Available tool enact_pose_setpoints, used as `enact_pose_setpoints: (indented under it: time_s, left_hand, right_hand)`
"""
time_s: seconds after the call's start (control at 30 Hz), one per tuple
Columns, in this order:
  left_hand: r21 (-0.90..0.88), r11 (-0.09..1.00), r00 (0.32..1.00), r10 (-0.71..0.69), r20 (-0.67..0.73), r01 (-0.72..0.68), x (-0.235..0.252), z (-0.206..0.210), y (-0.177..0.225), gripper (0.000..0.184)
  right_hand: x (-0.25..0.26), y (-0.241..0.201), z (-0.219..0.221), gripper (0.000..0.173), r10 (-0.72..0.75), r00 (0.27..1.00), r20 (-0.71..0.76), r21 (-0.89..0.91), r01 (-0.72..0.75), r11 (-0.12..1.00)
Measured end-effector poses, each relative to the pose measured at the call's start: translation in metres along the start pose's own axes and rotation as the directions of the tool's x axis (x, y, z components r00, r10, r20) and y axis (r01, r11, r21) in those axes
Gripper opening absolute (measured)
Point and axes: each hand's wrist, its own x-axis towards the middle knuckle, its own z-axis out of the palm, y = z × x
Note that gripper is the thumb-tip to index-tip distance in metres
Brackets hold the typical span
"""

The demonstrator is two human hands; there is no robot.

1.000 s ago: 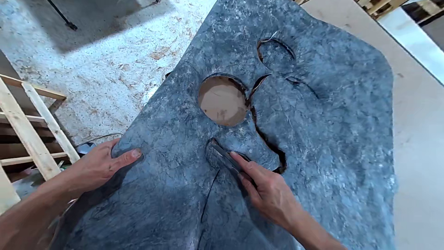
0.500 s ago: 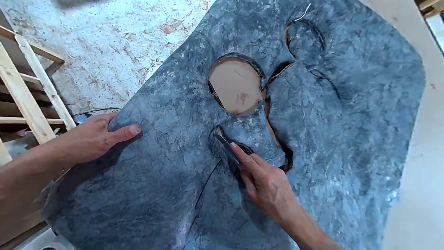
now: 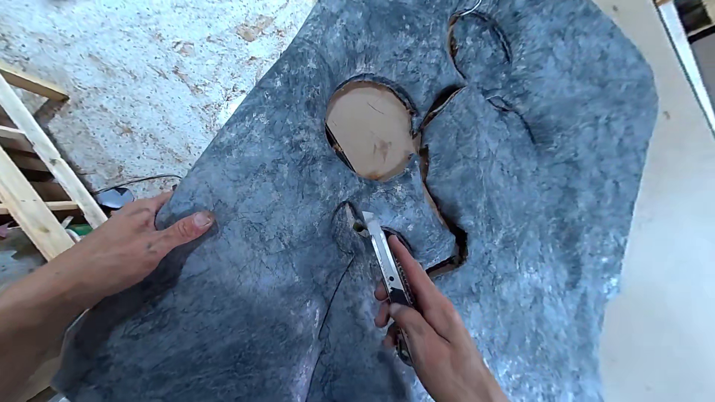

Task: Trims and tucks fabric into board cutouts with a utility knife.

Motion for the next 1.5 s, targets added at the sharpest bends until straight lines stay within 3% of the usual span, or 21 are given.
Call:
enact_pose_setpoints:
  time_s: [0.13, 0.3, 0.43, 0.57, 0.7, 0.77, 0.83, 0.93, 1.17, 1.5]
  left_hand:
    - [-0.047, 0.999, 1.0, -0.026, 0.005, 0.027, -0.013, 0.009, 0.009, 0.034]
    - [-0.116, 0.992, 0.999, -0.039, 0.028, 0.042, -0.027, 0.026, 0.005, 0.037]
    - [-0.265, 0.961, 0.996, -0.06, 0.062, 0.074, -0.028, 0.025, -0.004, 0.039]
    - [-0.306, 0.948, 0.991, -0.053, 0.121, 0.088, -0.023, 0.02, -0.023, 0.062]
    - [-0.234, 0.97, 0.98, -0.022, 0.2, 0.07, -0.025, 0.015, -0.039, 0.088]
    - [-0.183, 0.98, 0.964, -0.025, 0.266, 0.076, -0.033, 0.007, -0.039, 0.084]
    - [-0.184, 0.981, 0.958, -0.014, 0.286, 0.069, -0.037, 0.004, -0.036, 0.069]
    - [-0.249, 0.967, 0.956, 0.03, 0.291, 0.045, -0.038, 0.006, -0.036, 0.055]
    - [-0.333, 0.942, 0.948, 0.075, 0.309, 0.034, -0.036, 0.007, -0.041, 0.045]
    - [-0.339, 0.94, 0.957, 0.058, 0.283, 0.043, -0.039, 0.009, -0.035, 0.043]
  right_hand:
    - [-0.029, -0.002, -0.009, 0.066, -0.102, 0.995, 0.013, 0.085, 0.1, 0.991]
    - [-0.064, 0.008, -0.021, 0.049, -0.122, 0.978, -0.169, -0.203, 0.087, 0.975]
    - [-0.048, 0.03, -0.061, 0.049, -0.291, 0.945, -0.15, -0.418, 0.206, 0.885]
    - [-0.03, 0.023, -0.082, 0.039, -0.478, 0.878, 0.024, -0.739, 0.338, 0.583]
    - [-0.007, 0.009, -0.085, 0.041, -0.492, 0.851, 0.184, -0.843, 0.394, 0.366]
    - [0.005, 0.006, -0.087, 0.036, -0.49, 0.826, 0.277, -0.862, 0.439, 0.253]
    - [0.018, 0.001, -0.09, 0.03, -0.456, 0.817, 0.353, -0.865, 0.471, 0.173]
    - [0.028, -0.004, -0.091, 0.028, -0.397, 0.815, 0.422, -0.851, 0.507, 0.136]
    - [0.039, -0.003, -0.086, 0.025, -0.321, 0.81, 0.49, -0.829, 0.547, 0.114]
    - [0.04, -0.002, -0.086, 0.025, -0.308, 0.809, 0.5, -0.824, 0.554, 0.117]
